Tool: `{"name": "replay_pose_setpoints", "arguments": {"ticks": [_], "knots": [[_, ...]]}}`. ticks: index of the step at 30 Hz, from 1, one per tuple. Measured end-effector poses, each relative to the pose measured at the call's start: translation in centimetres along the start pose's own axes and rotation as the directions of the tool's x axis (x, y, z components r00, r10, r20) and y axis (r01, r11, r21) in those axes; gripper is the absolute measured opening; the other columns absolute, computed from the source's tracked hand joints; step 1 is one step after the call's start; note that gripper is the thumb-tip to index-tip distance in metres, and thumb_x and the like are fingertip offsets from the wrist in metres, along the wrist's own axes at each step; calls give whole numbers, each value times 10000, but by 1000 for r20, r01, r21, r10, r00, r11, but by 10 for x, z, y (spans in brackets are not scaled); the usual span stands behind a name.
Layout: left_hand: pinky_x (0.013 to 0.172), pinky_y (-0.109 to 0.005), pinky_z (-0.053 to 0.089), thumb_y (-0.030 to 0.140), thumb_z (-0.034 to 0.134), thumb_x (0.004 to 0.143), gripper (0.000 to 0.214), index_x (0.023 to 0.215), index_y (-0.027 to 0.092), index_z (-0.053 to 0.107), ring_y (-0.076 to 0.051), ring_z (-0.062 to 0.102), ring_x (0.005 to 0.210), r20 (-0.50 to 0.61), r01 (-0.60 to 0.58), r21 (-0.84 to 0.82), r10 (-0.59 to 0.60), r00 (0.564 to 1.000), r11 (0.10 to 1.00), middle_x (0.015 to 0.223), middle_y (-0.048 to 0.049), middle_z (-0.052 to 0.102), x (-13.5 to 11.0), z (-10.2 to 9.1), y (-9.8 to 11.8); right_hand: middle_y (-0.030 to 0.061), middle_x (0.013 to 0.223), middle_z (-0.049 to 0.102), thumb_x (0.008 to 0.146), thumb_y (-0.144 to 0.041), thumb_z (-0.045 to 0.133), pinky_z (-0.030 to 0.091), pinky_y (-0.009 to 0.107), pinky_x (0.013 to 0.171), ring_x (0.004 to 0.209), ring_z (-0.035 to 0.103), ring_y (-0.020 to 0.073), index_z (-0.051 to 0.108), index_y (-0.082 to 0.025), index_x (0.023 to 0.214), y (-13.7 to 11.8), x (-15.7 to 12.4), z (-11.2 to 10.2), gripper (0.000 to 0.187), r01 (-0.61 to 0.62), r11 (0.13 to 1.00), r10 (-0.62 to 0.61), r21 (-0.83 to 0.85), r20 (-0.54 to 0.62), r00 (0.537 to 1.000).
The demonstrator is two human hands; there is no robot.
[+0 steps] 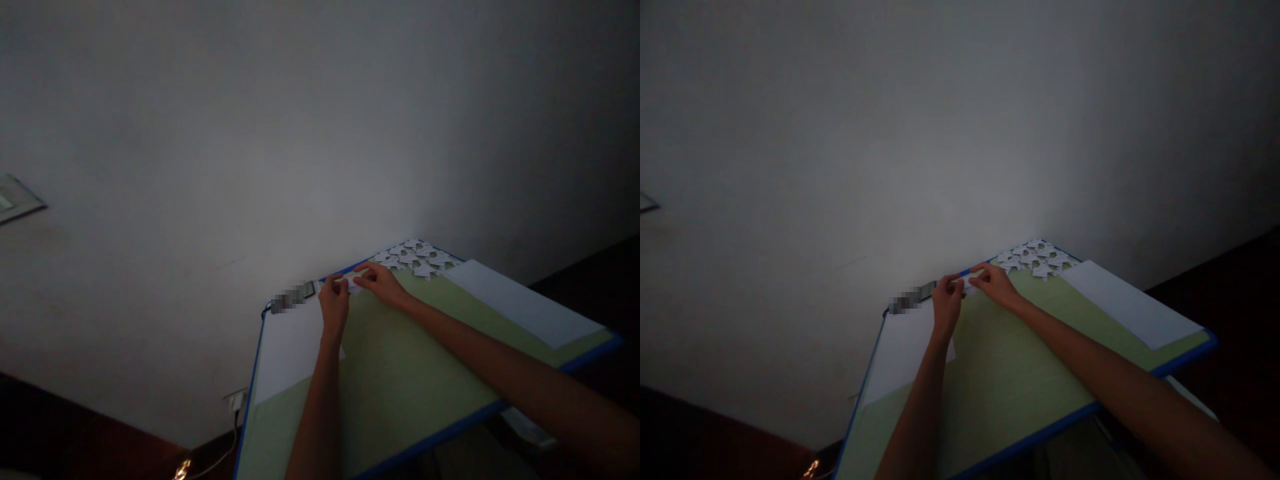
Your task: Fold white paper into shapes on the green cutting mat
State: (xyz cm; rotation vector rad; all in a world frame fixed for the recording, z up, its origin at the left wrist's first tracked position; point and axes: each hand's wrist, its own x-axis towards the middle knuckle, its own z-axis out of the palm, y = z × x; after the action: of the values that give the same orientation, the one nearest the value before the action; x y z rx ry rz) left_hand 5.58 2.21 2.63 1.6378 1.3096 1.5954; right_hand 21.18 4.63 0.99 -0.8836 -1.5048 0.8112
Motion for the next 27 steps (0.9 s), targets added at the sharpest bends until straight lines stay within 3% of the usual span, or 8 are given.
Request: {"name": "replay_pose_setpoints", "arguments": {"ticks": [4, 8, 10, 13, 16, 21, 27], "knots": [[623, -294, 507, 255, 680, 819, 175, 971, 169, 692, -169, 654, 612, 57, 60, 40, -62, 996, 997, 765, -51, 693, 1, -1, -7, -19, 620, 624, 776, -425, 698, 404, 260, 550, 573, 562, 152, 703, -172, 964, 6, 1, -3, 315, -25, 998, 23, -66, -26, 999], [688, -318, 523, 243, 637, 843, 106, 897, 188, 710, -178, 654, 671, 75, -15, 121, 6, 997, 993, 823, -69, 702, 3, -3, -9, -8, 656, 658, 767, -408, 700, 425, 262, 566, 601, 595, 158, 701, -170, 980, 13, 3, -5, 320, -70, 996, 68, -59, -48, 997], [716, -330, 529, 214, 614, 845, 155, 962, 198, 714, -182, 660, 693, 104, -61, 161, 44, 994, 985, 876, -81, 715, 2, -2, -9, -16, 646, 648, 761, -402, 696, 430, 264, 571, 596, 590, 156, 698, -174, 972, 16, 3, -5, 311, -83, 995, 78, -59, -69, 995], [710, -328, 531, 123, 593, 801, 339, 1112, 209, 696, -166, 668, 654, 168, -25, 172, -5, 986, 985, 965, -91, 716, 0, 0, -8, -19, 624, 634, 755, -380, 688, 432, 267, 573, 595, 588, 158, 700, -173, 947, 19, 4, -5, 282, -92, 994, 87, -60, -74, 993], [701, -320, 528, 75, 584, 755, 380, 1085, 203, 723, -161, 670, 640, 206, 1, 195, -43, 978, 981, 974, -90, 715, -2, 1, -6, -13, 616, 644, 754, -347, 685, 440, 272, 573, 588, 600, 166, 702, -169, 950, 19, 4, -4, 266, -110, 993, 107, -50, -49, 993], [710, -324, 539, 69, 628, 699, 430, 1093, 200, 738, -158, 663, 645, 247, -18, 180, -27, 969, 983, 1020, -93, 737, -2, -1, -8, -11, 610, 652, 773, -277, 678, 450, 273, 585, 593, 619, 170, 701, -179, 919, 19, 4, -4, 178, -136, 989, 133, -62, -60, 989], [701, -330, 554, 138, 614, 792, 372, 1150, 170, 709, -154, 665, 643, 256, -36, 168, -9, 967, 985, 1050, -121, 735, -1, 2, -13, 29, 709, 700, 859, -333, 637, 481, 281, 633, 655, 656, 175, 702, -171, 901, 18, 6, -6, 180, -82, 995, 80, -59, -44, 996]]}}
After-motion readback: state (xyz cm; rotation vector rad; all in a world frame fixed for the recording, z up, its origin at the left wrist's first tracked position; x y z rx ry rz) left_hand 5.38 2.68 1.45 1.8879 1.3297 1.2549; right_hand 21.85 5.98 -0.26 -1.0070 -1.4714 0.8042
